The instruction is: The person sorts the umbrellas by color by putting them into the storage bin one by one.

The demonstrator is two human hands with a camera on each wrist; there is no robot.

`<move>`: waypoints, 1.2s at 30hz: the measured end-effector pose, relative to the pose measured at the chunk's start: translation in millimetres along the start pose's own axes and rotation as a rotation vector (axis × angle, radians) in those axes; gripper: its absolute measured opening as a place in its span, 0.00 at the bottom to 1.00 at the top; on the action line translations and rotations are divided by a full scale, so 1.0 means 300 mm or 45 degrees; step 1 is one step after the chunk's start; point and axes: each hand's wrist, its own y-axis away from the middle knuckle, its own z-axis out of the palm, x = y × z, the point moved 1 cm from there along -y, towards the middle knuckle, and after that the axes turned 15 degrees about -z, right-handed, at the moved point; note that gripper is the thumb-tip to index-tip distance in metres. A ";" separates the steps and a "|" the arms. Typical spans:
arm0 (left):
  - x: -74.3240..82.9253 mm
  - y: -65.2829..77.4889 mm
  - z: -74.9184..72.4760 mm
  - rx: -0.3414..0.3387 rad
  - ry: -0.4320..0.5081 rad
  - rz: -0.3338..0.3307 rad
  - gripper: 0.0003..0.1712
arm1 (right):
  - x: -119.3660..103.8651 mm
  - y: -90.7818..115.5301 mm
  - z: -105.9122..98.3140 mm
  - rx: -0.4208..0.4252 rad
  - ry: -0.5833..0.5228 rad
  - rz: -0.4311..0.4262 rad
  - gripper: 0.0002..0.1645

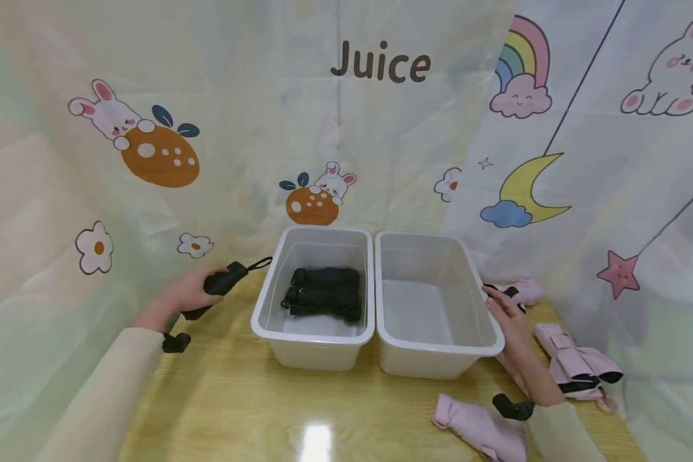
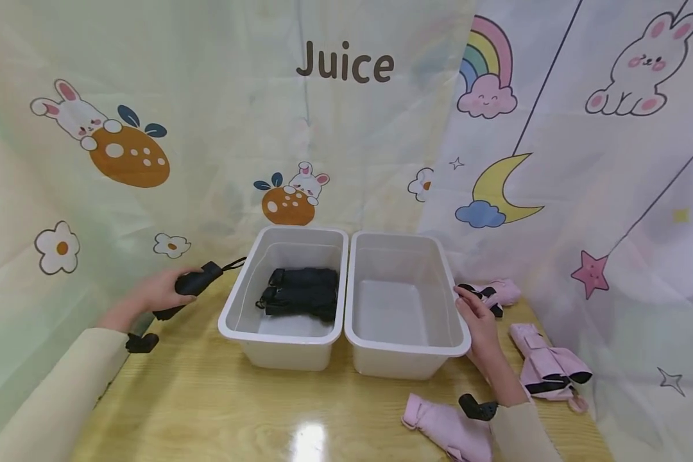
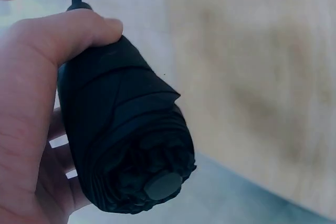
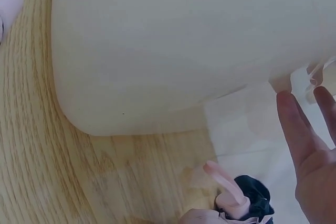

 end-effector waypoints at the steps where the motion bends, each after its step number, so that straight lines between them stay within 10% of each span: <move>1: 0.007 0.001 -0.023 -0.003 0.012 0.007 0.38 | -0.007 0.000 0.001 -0.002 0.006 -0.003 0.26; 8: 0.086 0.017 -0.176 0.091 -0.063 0.077 0.37 | -0.059 0.005 0.025 -0.057 0.090 -0.015 0.27; 21: 0.414 -0.002 -0.337 0.118 -0.242 0.254 0.34 | 0.007 0.003 -0.015 -0.088 0.058 -0.051 0.27; 36: 0.685 -0.127 -0.187 -0.072 -0.247 0.499 0.36 | -0.011 0.010 -0.008 -0.058 0.012 0.025 0.29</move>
